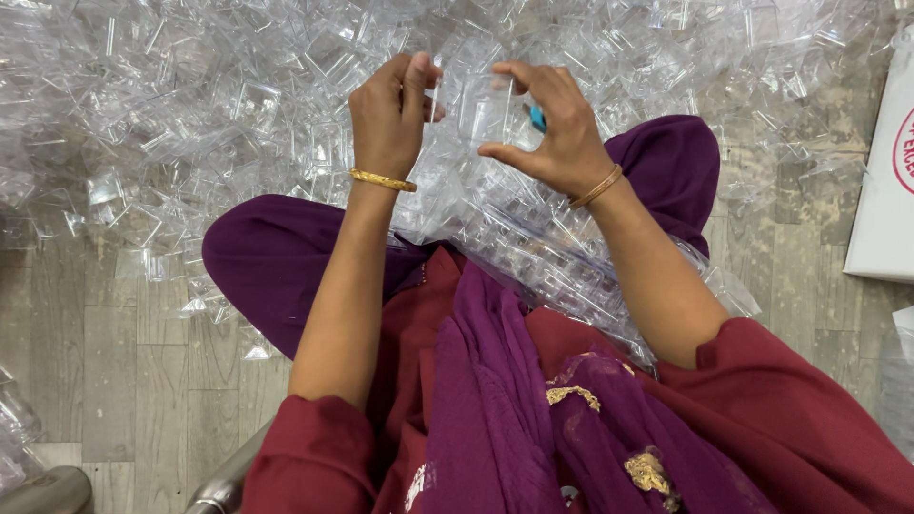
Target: The person sits cross-legged on the floor surrounded by clear plastic boxes and scrap, holding a utility knife. They pick up small clear plastic boxes one at a time, cut and trim the edges with the knife, and set the trimmed boxes aside on the floor.
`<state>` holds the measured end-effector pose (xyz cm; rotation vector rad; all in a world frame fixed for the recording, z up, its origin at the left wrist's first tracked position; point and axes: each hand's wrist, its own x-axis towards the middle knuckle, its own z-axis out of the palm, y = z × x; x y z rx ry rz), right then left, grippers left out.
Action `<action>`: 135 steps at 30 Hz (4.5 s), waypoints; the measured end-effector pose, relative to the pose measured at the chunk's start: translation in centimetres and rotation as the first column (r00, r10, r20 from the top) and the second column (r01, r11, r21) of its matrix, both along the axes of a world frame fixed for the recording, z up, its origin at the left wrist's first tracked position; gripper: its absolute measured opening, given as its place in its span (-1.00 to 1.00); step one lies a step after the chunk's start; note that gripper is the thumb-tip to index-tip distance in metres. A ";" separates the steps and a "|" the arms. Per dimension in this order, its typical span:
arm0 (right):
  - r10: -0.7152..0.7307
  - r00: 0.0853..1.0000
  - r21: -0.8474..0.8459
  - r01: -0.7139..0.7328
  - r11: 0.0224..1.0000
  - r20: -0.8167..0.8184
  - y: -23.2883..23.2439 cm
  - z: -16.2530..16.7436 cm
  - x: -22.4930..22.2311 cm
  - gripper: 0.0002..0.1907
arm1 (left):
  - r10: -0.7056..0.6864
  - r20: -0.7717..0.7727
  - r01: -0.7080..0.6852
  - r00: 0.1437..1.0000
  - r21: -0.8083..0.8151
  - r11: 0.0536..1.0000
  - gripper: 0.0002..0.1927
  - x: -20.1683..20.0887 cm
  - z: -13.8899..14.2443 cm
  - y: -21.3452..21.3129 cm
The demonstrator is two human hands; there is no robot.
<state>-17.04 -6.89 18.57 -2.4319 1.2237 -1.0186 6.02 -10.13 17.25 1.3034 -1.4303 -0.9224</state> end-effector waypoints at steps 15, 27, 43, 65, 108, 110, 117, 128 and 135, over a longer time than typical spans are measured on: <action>0.016 0.960 0.338 -0.114 0.934 0.280 -0.1 0.5 -0.3 -0.14 | 0.012 -0.298 0.022 0.954 0.109 0.994 -0.70 0.4 -1.3 -0.4; 0.005 0.999 -0.079 -0.008 0.997 -0.038 0.3 0.5 0.7 -0.13 | 0.074 0.150 -0.049 0.986 -0.168 0.985 -0.87 -1.3 -2.6 -0.3; -0.080 0.968 0.268 0.014 0.963 0.238 -0.5 -1.3 0.2 -0.17 | -0.128 0.169 0.164 0.977 -0.224 0.961 -0.53 -0.3 -0.3 1.4; -0.182 0.819 0.528 -0.166 0.833 0.544 -1.9 -3.5 -1.5 -0.24 | -0.155 0.042 0.161 0.987 -0.223 0.961 -0.72 0.4 0.3 1.1; -0.218 0.950 0.778 -0.040 0.627 0.224 -7.7 3.3 -8.1 -0.54 | -0.584 0.156 0.498 0.797 0.379 0.780 -0.31 5.6 -8.3 3.0; -0.234 0.928 0.783 -0.091 0.616 0.292 -7.1 4.4 -8.2 -0.59 | -0.615 0.013 0.545 0.788 0.450 0.707 -0.31 6.2 -7.8 1.5; -0.231 0.870 0.718 -0.181 0.672 0.435 -5.6 3.3 -7.4 -0.81 | -0.492 -0.456 0.669 0.742 0.563 0.486 -0.23 7.4 -8.4 -0.8; -0.401 0.768 0.765 -0.173 0.620 0.499 -4.0 0.9 -4.3 -0.87 | -0.687 0.139 0.701 0.713 -0.129 0.701 -0.17 2.4 -0.8 -2.6; -0.364 0.782 0.652 -0.070 0.755 0.507 -2.1 2.5 -4.8 -0.75 | -0.628 0.191 0.655 0.755 -0.162 0.738 -0.32 1.0 3.1 -2.0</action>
